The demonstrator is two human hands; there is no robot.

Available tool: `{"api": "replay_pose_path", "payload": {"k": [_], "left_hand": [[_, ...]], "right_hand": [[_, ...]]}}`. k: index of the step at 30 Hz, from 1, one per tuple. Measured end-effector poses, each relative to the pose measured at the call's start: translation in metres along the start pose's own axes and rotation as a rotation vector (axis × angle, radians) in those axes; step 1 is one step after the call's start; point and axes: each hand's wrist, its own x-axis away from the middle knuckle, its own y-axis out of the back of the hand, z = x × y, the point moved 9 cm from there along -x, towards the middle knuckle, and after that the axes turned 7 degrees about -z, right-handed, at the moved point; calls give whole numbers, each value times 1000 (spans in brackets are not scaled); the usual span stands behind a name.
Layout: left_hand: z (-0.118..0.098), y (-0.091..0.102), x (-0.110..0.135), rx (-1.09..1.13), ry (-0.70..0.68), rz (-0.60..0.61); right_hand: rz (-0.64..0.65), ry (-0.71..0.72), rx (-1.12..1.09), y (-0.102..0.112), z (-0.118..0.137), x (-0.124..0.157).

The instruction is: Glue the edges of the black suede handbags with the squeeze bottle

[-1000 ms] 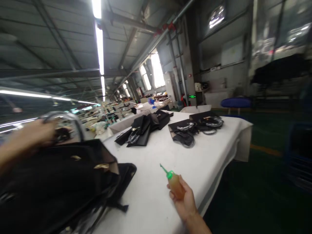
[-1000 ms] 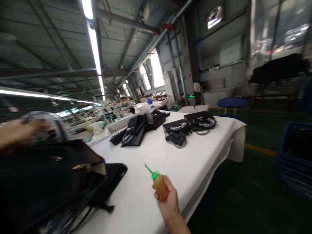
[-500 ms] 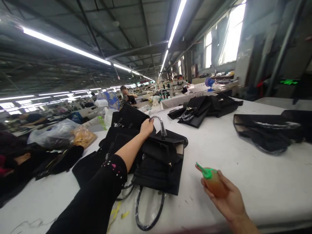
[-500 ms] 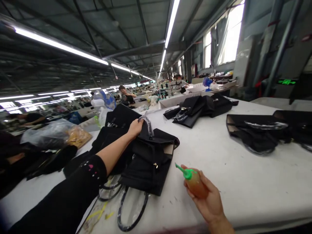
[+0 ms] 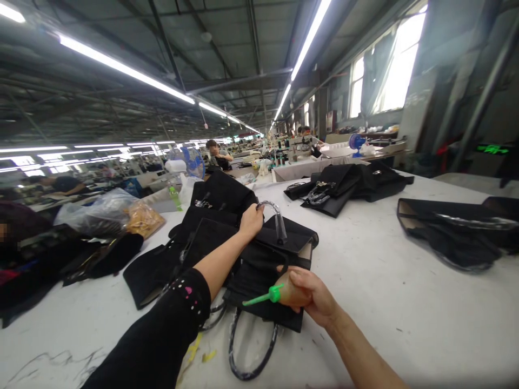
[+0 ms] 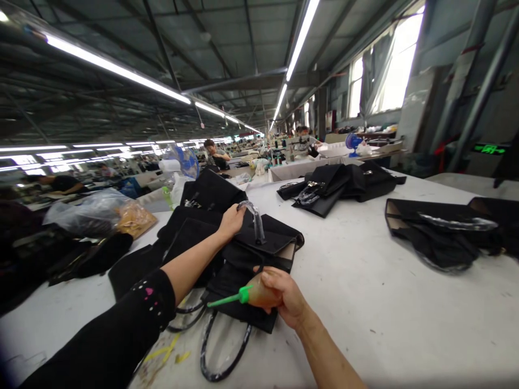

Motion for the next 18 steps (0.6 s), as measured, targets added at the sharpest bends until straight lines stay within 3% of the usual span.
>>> {"api": "replay_pose_path", "payload": {"k": [4,7,9,10,12,13,15,17,18], "left_hand": [[-10,18,16,112,-95,-91],[-24,61,40,213,-205,-279],[-33,102,70,275,-326,-481],[-41,125,94,323,-461,-624],[-52,145,139,345,-697,-706],[-56,144,156,336,-770,-653],[-63,113,175,310,-824,-302],[-54,72,184,293,-663,0],[-46,56,186,299,-552,76]], "right_hand": [[54,23,-110,-20,14,4],[98,67,-227,-31,44,10],[141,73,-289,-38,65,15],[164,68,-313,-42,74,18],[210,39,-352,-49,84,23],[230,20,-368,-54,84,25],[259,-21,-394,-63,78,30],[274,-56,-417,-74,62,35],[276,-73,-427,-81,51,38]]}}
